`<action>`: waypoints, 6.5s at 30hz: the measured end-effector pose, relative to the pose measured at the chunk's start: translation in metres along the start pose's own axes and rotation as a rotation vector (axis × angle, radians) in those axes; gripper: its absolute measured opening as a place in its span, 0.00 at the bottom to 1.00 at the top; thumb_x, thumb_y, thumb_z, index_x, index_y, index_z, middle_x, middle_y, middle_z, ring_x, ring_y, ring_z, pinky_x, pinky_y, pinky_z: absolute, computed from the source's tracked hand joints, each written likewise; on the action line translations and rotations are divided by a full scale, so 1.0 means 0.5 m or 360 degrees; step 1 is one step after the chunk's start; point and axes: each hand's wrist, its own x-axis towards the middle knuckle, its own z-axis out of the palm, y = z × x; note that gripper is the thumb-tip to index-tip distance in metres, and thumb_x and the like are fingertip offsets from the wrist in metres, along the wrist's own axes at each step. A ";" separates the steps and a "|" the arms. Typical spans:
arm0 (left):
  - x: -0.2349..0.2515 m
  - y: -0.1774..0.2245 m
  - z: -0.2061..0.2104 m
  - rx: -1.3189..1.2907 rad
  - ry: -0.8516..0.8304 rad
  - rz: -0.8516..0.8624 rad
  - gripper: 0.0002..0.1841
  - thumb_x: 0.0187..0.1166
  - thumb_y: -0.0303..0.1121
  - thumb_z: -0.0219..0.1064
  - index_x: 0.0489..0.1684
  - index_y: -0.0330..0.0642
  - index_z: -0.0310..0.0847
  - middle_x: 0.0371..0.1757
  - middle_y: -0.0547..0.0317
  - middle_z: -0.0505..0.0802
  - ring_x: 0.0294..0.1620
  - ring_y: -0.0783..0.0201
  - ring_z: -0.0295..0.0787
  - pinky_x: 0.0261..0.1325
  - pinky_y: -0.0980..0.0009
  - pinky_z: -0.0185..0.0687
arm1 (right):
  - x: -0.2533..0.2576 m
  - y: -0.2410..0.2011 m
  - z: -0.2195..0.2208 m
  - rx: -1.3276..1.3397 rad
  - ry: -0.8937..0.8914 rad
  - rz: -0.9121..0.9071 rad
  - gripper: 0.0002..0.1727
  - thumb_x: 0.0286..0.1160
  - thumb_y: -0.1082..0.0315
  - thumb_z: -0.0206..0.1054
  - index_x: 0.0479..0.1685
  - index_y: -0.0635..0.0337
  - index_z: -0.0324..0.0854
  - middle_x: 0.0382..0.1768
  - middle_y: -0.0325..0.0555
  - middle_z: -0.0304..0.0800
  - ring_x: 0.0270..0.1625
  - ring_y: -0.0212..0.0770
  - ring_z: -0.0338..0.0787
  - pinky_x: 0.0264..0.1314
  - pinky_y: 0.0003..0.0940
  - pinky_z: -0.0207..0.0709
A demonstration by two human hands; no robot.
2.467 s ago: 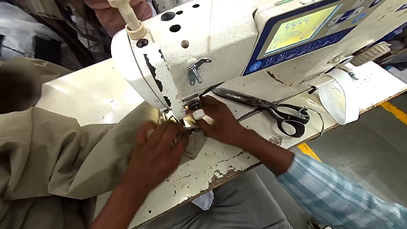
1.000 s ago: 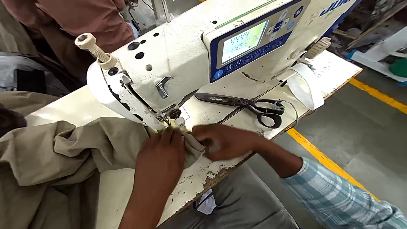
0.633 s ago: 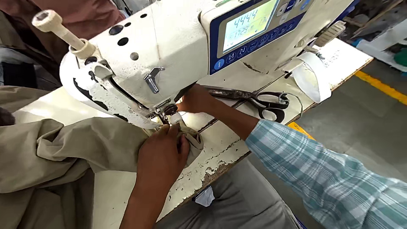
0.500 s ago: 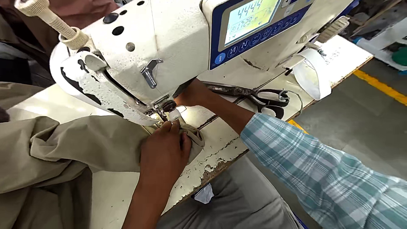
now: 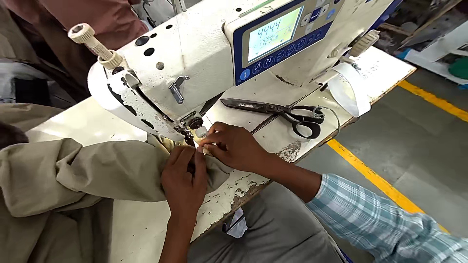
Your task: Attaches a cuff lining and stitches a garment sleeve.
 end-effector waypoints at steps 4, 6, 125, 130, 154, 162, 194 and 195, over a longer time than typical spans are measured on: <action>0.014 0.019 -0.016 0.0178 -0.0097 -0.0019 0.13 0.74 0.39 0.67 0.17 0.49 0.80 0.39 0.65 0.88 0.30 0.71 0.82 0.27 0.69 0.78 | 0.002 -0.007 0.002 -0.0210 0.0018 -0.0125 0.14 0.79 0.52 0.66 0.49 0.43 0.96 0.46 0.39 0.88 0.37 0.36 0.87 0.37 0.39 0.84; 0.015 0.050 -0.059 0.0461 -0.0380 0.0071 0.10 0.70 0.34 0.68 0.18 0.47 0.84 0.46 0.60 0.91 0.30 0.62 0.86 0.26 0.58 0.83 | 0.004 -0.011 0.002 -0.0264 -0.0003 -0.0122 0.14 0.77 0.53 0.67 0.50 0.43 0.96 0.46 0.39 0.89 0.40 0.37 0.88 0.39 0.40 0.85; -0.001 0.052 -0.037 0.0468 -0.0898 0.0178 0.07 0.82 0.32 0.67 0.37 0.45 0.91 0.81 0.51 0.77 0.34 0.57 0.92 0.37 0.56 0.92 | -0.083 -0.068 -0.047 -0.0046 -0.0060 0.0024 0.12 0.78 0.62 0.64 0.49 0.54 0.90 0.36 0.35 0.85 0.31 0.30 0.83 0.31 0.30 0.81; 0.008 0.039 -0.041 0.0425 -0.0930 0.0198 0.09 0.81 0.32 0.65 0.37 0.45 0.93 0.61 0.57 0.89 0.42 0.58 0.93 0.42 0.54 0.92 | 0.001 -0.033 -0.087 0.0072 -0.0297 0.0056 0.20 0.88 0.53 0.56 0.41 0.55 0.90 0.33 0.40 0.89 0.36 0.38 0.88 0.39 0.46 0.82; -0.007 0.022 -0.030 0.0434 -0.0741 0.0153 0.12 0.80 0.41 0.63 0.36 0.52 0.94 0.42 0.61 0.86 0.36 0.59 0.86 0.29 0.60 0.84 | 0.134 -0.060 -0.129 -0.0069 -0.1102 0.0363 0.14 0.74 0.50 0.77 0.43 0.50 0.92 0.29 0.32 0.93 0.31 0.28 0.89 0.38 0.35 0.84; -0.013 0.014 -0.030 0.0416 -0.0728 0.0192 0.13 0.80 0.41 0.61 0.41 0.53 0.95 0.42 0.61 0.85 0.35 0.60 0.86 0.27 0.62 0.82 | 0.141 -0.055 -0.132 0.0292 -0.1177 0.0520 0.06 0.74 0.69 0.77 0.43 0.61 0.90 0.26 0.39 0.92 0.26 0.28 0.89 0.31 0.23 0.83; -0.020 0.019 -0.031 0.0422 -0.0661 0.0159 0.10 0.76 0.36 0.65 0.38 0.53 0.96 0.65 0.54 0.84 0.39 0.62 0.89 0.32 0.65 0.87 | 0.063 -0.106 -0.093 -0.0387 -0.0830 0.0074 0.10 0.79 0.64 0.64 0.42 0.51 0.92 0.33 0.35 0.89 0.37 0.34 0.86 0.39 0.38 0.79; -0.021 0.020 -0.030 0.0425 -0.0661 0.0154 0.10 0.76 0.36 0.65 0.38 0.53 0.96 0.70 0.53 0.84 0.39 0.61 0.89 0.32 0.64 0.87 | 0.066 -0.112 -0.096 -0.0390 -0.0901 0.0111 0.10 0.81 0.64 0.63 0.42 0.51 0.91 0.33 0.36 0.88 0.37 0.34 0.86 0.40 0.37 0.79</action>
